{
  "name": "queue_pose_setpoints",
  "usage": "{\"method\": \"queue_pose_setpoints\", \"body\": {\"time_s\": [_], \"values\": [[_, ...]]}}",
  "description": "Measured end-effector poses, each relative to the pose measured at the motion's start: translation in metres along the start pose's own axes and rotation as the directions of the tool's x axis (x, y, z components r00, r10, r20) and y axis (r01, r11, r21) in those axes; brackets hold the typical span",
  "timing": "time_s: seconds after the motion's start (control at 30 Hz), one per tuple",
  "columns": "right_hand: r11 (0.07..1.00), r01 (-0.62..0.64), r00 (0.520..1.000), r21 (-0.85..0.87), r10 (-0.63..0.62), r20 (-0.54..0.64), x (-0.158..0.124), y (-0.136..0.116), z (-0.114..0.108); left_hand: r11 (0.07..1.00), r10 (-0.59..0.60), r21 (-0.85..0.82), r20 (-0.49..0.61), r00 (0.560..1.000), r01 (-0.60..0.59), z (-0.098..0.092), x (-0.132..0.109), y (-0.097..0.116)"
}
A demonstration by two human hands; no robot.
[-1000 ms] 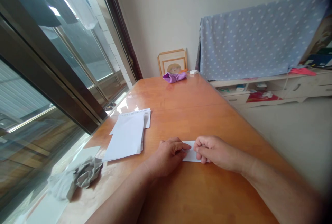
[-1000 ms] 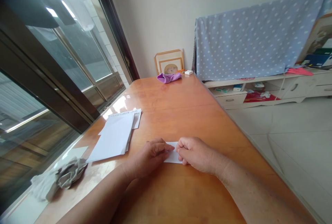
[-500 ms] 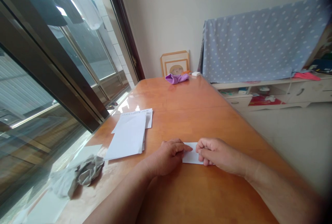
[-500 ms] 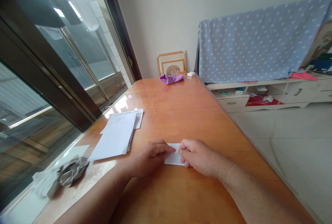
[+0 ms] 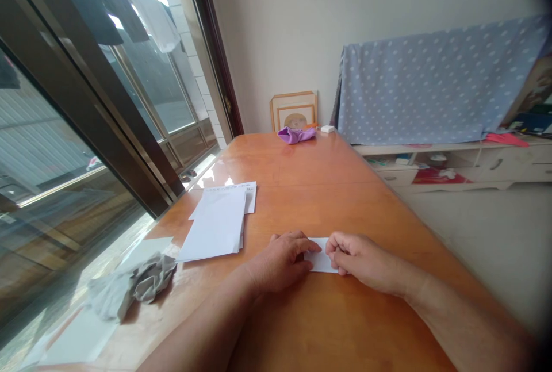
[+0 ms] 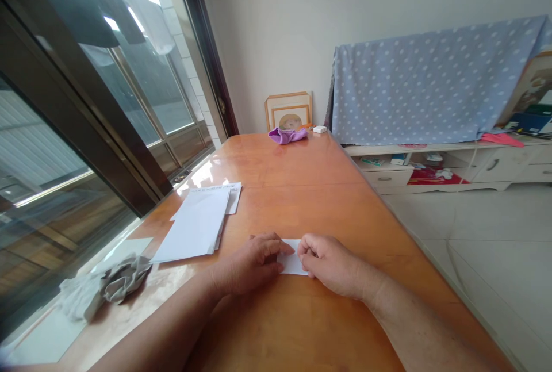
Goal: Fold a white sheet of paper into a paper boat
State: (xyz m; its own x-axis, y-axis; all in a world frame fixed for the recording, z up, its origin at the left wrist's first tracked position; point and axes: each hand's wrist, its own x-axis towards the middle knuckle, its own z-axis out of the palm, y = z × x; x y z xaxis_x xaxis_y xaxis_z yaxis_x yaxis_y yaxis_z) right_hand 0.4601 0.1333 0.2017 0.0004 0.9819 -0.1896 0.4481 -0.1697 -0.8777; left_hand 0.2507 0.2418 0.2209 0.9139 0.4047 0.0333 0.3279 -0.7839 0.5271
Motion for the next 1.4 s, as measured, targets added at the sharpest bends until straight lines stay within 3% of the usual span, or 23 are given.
{"method": "queue_pose_setpoints", "body": {"time_s": [0.13, 0.23, 0.3, 0.47, 0.63, 0.8, 1.0, 1.4], "values": [[0.983, 0.075, 0.997, -0.168, -0.079, -0.016, -0.004, -0.009, 0.005, 1.0, 0.017, 0.019, -0.013, 1.0, -0.017, 0.0, -0.001, -0.001], [0.887, 0.209, 0.971, -0.412, -0.238, -0.019, -0.013, -0.022, 0.011, 0.999, 0.027, 0.022, -0.021, 0.999, -0.027, 0.001, -0.002, -0.002], [0.805, 0.23, 0.96, -0.548, -0.281, -0.01, -0.022, -0.03, 0.016, 0.999, 0.029, 0.02, -0.026, 0.999, -0.028, 0.002, -0.003, -0.003], [0.607, 0.156, 0.962, -0.779, -0.271, -0.018, -0.045, -0.044, 0.04, 1.0, 0.026, 0.013, -0.039, 0.999, -0.025, 0.004, -0.003, -0.006], [0.474, 0.038, 0.954, -0.88, -0.281, -0.11, -0.052, -0.05, 0.066, 0.999, 0.03, 0.044, -0.035, 0.999, -0.029, 0.004, -0.003, -0.006], [0.376, -0.041, 0.944, -0.926, -0.289, -0.159, -0.059, -0.047, 0.068, 0.997, 0.041, 0.072, -0.05, 0.998, -0.037, 0.004, -0.004, -0.005], [0.367, -0.152, 0.926, -0.918, -0.271, -0.262, -0.078, -0.032, 0.053, 0.994, 0.054, 0.098, -0.033, 0.998, -0.051, 0.004, -0.004, -0.006], [0.433, -0.174, 0.918, -0.884, -0.253, -0.305, -0.093, -0.015, 0.041, 0.99, 0.081, 0.119, 0.003, 0.997, -0.081, 0.003, -0.005, -0.006]]}}
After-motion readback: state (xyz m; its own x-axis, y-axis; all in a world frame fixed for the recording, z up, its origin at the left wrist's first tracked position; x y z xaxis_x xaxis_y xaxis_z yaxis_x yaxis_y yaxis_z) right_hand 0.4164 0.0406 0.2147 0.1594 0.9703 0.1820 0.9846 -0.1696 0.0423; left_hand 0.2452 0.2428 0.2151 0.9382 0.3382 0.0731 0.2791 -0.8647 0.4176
